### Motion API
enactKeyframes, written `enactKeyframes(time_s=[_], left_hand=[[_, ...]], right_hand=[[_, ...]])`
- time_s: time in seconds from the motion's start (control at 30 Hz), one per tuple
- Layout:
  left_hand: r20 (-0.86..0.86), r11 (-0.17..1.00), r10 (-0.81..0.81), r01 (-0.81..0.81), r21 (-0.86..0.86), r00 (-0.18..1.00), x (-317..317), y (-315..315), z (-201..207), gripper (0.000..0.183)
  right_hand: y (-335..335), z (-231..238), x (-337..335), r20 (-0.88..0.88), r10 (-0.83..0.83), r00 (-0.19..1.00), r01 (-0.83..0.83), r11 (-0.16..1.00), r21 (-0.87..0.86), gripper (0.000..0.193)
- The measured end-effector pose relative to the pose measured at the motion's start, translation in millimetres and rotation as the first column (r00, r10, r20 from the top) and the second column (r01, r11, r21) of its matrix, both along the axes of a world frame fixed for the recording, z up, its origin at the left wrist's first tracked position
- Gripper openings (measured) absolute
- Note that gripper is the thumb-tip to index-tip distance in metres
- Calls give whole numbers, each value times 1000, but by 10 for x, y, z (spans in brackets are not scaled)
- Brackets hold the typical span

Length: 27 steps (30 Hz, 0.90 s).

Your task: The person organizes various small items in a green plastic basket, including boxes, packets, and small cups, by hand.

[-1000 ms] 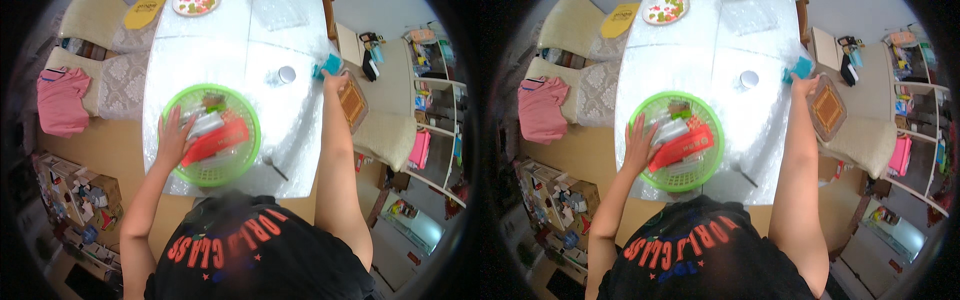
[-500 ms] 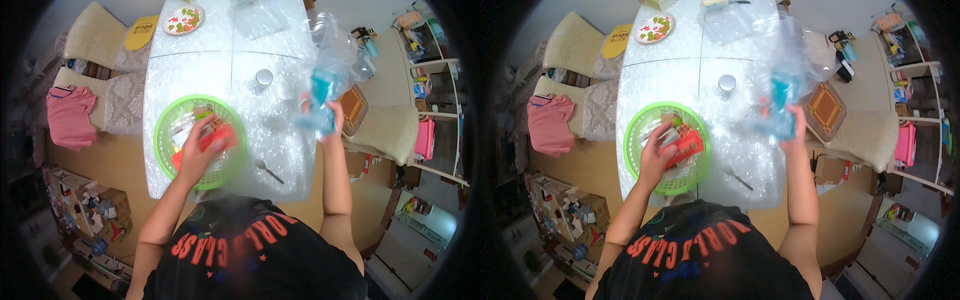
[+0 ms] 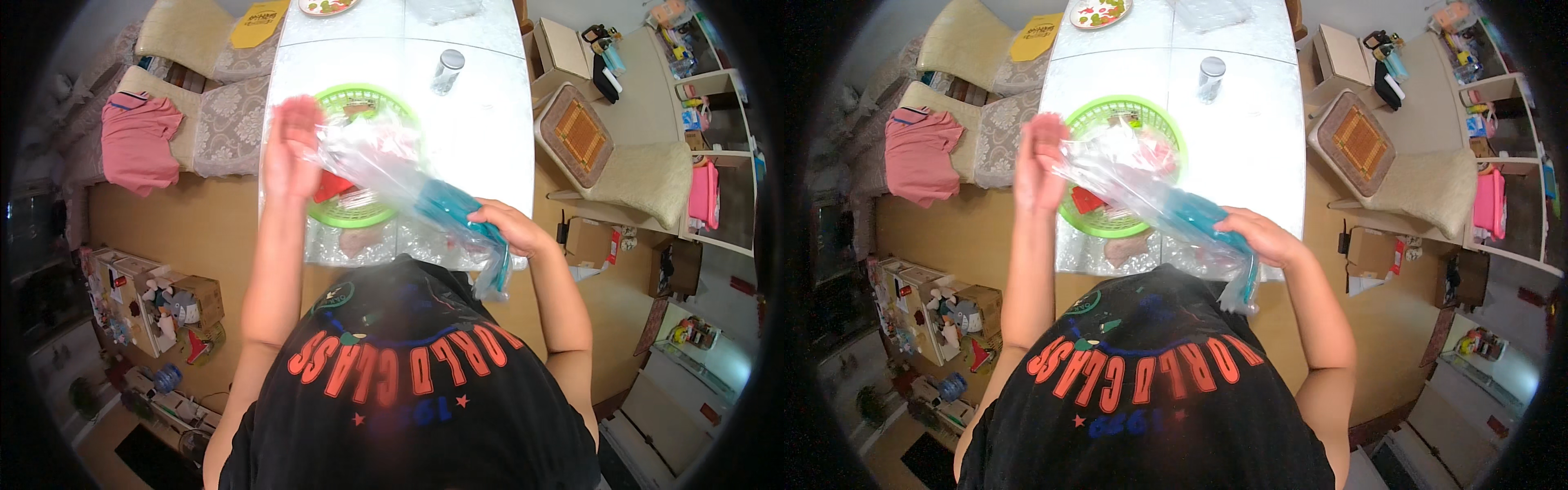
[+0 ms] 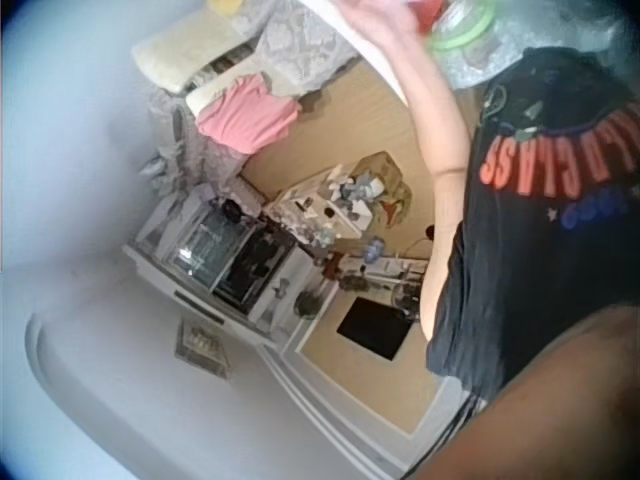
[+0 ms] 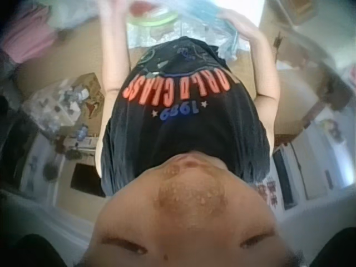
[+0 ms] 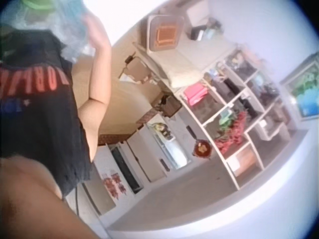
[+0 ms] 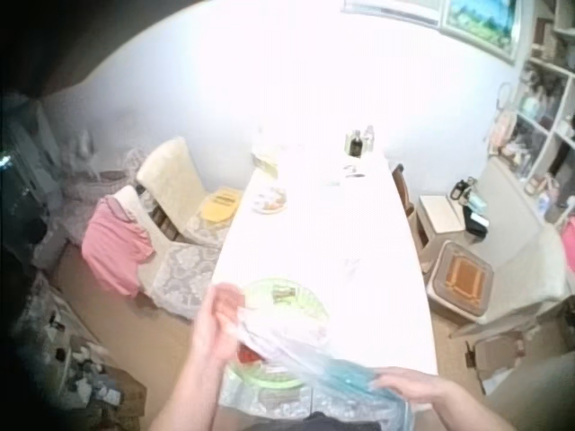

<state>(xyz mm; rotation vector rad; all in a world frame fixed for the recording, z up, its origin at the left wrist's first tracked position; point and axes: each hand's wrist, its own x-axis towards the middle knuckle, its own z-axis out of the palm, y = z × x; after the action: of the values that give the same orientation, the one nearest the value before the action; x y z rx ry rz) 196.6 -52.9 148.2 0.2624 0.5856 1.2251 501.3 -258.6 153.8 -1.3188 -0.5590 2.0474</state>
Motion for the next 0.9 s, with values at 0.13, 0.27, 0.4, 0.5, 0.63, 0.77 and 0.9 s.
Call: enactKeyframes(time_s=[0.13,0.27,0.4,0.5,0.63,0.77,0.9], left_hand=[[-566,922,138,103,373,813,-403,-264,507,48],[-936,702,194,626,341,292,-214,-709,402,52],[-954,818,-110,571,73,279,-290,-797,228,58],[-869,847,-128,508,154,477,-589,-836,202,43],[-925,855,-58,497,148,376,-970,-821,122,31],[-796,963,-119,265,53,593,-739,-997,363,44],[-711,924,-272,383,-5,648,-888,-904,-9,37]], right_hand=[[4,183,-215,517,19,856,-150,965,214,38],[30,485,-544,639,-59,767,-275,870,410,36],[66,358,-580,588,-72,806,-316,786,531,28],[82,324,-487,630,-163,759,-286,787,547,30],[55,278,-468,536,-367,760,30,844,535,37],[40,463,-721,544,-143,827,-202,826,526,41],[81,465,-776,426,-31,904,-182,875,449,44]])
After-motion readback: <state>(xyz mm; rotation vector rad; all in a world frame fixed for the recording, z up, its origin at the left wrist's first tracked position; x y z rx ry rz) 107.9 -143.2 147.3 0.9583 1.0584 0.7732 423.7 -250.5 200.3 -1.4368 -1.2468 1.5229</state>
